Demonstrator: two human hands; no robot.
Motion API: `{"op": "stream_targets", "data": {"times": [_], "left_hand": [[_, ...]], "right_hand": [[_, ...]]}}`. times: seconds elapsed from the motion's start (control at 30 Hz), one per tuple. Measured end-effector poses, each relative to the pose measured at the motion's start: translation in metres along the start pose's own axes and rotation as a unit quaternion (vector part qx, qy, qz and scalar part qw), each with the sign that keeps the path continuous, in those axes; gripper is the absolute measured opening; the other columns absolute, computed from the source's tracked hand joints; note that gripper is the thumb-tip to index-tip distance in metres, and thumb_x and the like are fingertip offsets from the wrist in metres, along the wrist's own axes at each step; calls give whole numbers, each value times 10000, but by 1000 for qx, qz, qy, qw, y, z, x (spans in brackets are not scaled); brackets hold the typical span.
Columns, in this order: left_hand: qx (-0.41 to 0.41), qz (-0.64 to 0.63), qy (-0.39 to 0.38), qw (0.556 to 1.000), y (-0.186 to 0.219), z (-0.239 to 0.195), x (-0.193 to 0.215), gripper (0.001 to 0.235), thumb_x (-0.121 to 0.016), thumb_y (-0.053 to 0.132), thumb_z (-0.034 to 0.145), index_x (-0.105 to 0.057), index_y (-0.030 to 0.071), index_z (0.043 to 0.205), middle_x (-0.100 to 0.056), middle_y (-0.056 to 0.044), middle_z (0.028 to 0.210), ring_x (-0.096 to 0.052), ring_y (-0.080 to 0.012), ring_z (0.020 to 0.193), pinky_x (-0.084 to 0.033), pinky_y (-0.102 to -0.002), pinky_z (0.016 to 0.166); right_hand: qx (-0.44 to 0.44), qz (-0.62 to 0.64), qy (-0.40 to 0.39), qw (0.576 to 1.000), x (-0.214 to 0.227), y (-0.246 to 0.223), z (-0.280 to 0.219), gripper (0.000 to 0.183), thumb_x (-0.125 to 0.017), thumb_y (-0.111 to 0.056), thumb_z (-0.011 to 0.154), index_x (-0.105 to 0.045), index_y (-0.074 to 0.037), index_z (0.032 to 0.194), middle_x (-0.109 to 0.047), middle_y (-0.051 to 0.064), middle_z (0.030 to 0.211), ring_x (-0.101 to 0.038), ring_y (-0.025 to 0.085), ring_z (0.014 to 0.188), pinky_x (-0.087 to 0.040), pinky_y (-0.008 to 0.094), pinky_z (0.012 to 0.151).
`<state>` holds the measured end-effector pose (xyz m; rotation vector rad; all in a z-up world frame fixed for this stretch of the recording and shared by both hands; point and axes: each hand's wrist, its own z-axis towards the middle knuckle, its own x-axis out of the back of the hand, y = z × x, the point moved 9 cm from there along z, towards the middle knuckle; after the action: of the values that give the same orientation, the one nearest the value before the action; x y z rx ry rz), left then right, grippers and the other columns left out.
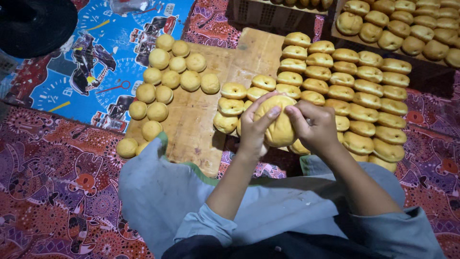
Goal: The person picks up round buns from a wooden board, uses a metal tool to poke a hole in the center of each bun, and places the finished buns onto a stack. The person repeats this process for multiple buns.
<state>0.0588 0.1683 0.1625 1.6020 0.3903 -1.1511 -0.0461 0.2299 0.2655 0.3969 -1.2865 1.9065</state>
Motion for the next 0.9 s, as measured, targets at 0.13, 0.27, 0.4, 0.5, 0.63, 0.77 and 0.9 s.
{"op": "stream_targets", "data": {"times": [0.13,0.27,0.4,0.5,0.63,0.77,0.9], "left_hand": [[78,2,-99,992,-3,3,-6,395,-698,79,970,-606,-103,1308,-695,-198,1272,-687,-243,1150,-552,-387,1057],[75,-29,-81,993,-12,4,0,363,-674,104,1006,-610,-107,1296,-701,-205,1236,-685,-256,1129,-556,-389,1042],[75,-90,7,993,-36,-1,3,365,-661,142,1022,-605,-68,1314,-681,-169,1236,-672,-224,1117,-550,-363,1013],[71,-83,48,993,-46,-7,-4,381,-647,152,1032,-596,-69,1338,-672,-136,1245,-658,-182,1119,-535,-335,1014],[22,-8,52,998,-24,-3,-11,546,-762,211,964,-576,-93,1378,-639,-144,1296,-619,-188,1174,-525,-323,1037],[-131,449,-74,881,21,-3,-38,911,-939,273,680,-498,40,1443,-520,-162,1358,-523,-243,1281,-459,-349,1119],[-33,557,-170,812,4,25,-19,907,-968,268,556,-563,140,1358,-510,-126,1355,-541,-254,1269,-532,-345,1018]], "right_hand": [[48,6,-51,998,-5,-9,-2,208,-727,-127,964,-689,-35,781,-574,81,596,-511,191,454,-395,332,473],[145,-44,6,988,2,-26,-10,209,-736,-94,974,-671,-53,779,-583,98,639,-572,222,524,-439,361,530],[248,-166,114,948,23,-36,-16,217,-750,-20,984,-645,-43,795,-605,117,694,-586,290,571,-451,420,555],[231,-212,134,940,31,-27,-15,289,-768,1,1002,-589,-25,777,-571,122,682,-566,317,572,-436,439,562],[203,-228,128,944,21,-18,-13,259,-753,-21,1028,-608,-27,813,-600,121,716,-586,309,584,-460,420,575],[129,-235,119,956,19,0,-6,196,-714,-52,1063,-658,-38,876,-633,117,750,-624,292,612,-469,400,581],[102,-272,119,949,39,7,-8,229,-702,-97,1103,-677,-34,884,-665,126,836,-637,298,671,-499,392,634]]}}
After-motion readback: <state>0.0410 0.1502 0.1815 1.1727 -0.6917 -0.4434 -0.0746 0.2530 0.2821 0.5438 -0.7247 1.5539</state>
